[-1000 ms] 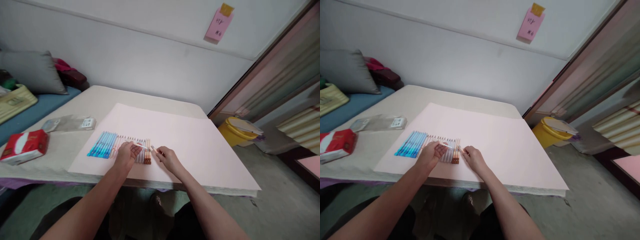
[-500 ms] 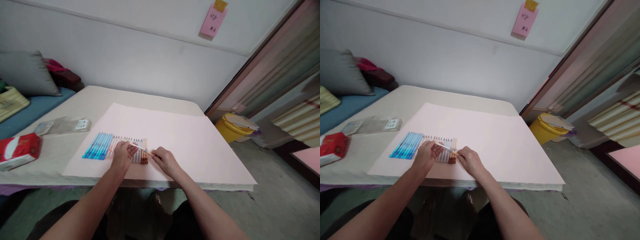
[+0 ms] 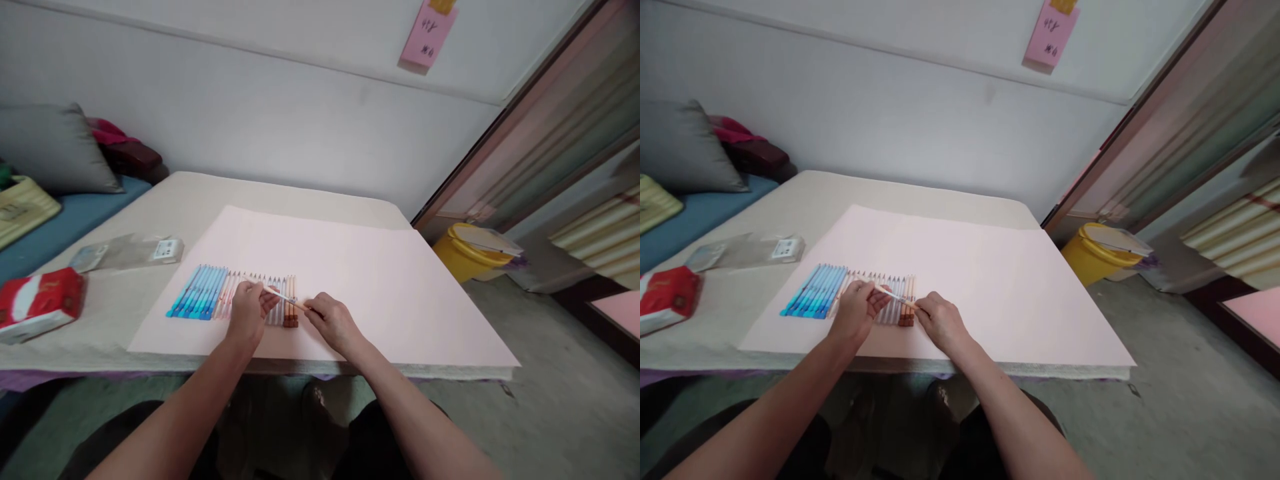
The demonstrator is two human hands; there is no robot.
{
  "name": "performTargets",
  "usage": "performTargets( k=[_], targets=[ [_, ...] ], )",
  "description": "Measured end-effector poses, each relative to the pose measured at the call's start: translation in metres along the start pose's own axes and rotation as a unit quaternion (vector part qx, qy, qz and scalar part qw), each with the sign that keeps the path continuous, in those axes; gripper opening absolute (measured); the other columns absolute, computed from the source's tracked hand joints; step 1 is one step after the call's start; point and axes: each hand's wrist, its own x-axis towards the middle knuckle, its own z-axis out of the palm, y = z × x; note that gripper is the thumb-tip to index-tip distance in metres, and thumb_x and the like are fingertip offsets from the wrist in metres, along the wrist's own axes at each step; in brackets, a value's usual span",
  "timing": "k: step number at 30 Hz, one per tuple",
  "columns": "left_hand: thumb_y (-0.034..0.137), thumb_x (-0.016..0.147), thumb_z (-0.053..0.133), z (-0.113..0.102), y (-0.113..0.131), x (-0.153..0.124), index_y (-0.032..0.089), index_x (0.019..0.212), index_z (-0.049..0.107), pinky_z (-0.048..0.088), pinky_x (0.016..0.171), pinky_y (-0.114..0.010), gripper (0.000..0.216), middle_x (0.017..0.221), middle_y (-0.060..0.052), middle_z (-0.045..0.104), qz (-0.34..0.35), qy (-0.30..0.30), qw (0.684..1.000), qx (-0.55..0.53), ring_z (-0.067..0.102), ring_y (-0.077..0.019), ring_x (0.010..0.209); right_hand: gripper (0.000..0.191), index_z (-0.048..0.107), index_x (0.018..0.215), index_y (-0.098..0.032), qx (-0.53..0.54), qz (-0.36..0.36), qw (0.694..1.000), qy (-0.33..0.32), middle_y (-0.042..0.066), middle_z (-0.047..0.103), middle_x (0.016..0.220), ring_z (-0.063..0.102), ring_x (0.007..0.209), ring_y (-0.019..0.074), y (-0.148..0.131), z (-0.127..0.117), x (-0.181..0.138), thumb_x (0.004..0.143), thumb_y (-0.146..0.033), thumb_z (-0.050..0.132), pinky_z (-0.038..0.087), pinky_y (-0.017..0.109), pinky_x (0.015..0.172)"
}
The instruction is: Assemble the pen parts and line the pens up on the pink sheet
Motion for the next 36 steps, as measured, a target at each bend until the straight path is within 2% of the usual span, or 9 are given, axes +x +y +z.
performTargets(
  k=[10,18,23,31,36],
  targets=[
    [0.028,0.071,0.063,-0.002,-0.009,-0.004,0.018,0.074,0.048,0.05,0.064,-0.026,0.018,0.071,-0.003,0.065,0.011,0.002,0.998,0.055,0.062,-0.0117,0.063,0.017,0.062,0.086,-0.02,-0.021,0.025,0.999,0.024,0.004,0.055,0.081,0.054,0.075,0.0136,-0.012,0.009,0.0,0.09,-0.022,0.046,0.039,0.023,0.066],
    [0.026,0.073,0.061,0.0,-0.006,-0.007,0.017,0.073,0.046,0.049,0.065,-0.027,0.017,0.071,-0.004,0.066,0.009,0.0,0.998,0.057,0.062,-0.0123,0.063,0.021,0.062,0.083,-0.019,0.029,0.006,0.999,0.039,0.003,0.055,0.078,0.054,0.075,0.0134,-0.014,0.009,0.0,0.092,-0.024,0.044,0.039,0.023,0.065],
    [0.025,0.072,0.061,0.001,0.0,-0.006,0.018,0.076,0.047,0.049,0.062,-0.025,0.016,0.07,-0.004,0.066,0.012,0.018,0.998,0.054,0.063,-0.0126,0.062,0.021,0.062,0.086,-0.02,0.041,0.004,0.998,0.047,0.003,0.056,0.079,0.054,0.075,0.0137,-0.013,0.009,0.0,0.092,-0.025,0.044,0.039,0.023,0.065],
    [0.027,0.072,0.061,0.003,0.001,-0.01,0.018,0.074,0.047,0.048,0.062,-0.027,0.017,0.069,-0.004,0.066,0.028,0.005,0.997,0.073,0.062,-0.0131,0.061,0.021,0.061,0.089,-0.021,-0.008,0.005,0.999,0.032,0.004,0.056,0.082,0.055,0.077,0.0143,-0.015,0.005,-0.003,0.093,-0.027,0.042,0.04,0.023,0.068],
    [0.028,0.073,0.061,0.001,-0.006,-0.012,0.018,0.074,0.048,0.049,0.069,-0.029,0.016,0.072,-0.004,0.066,0.04,-0.013,0.996,0.08,0.064,-0.015,0.071,0.02,0.061,0.085,-0.02,0.005,0.012,0.999,0.04,0.004,0.056,0.08,0.055,0.076,0.0146,-0.013,0.012,-0.002,0.093,-0.025,0.043,0.04,0.023,0.066]
  ],
)
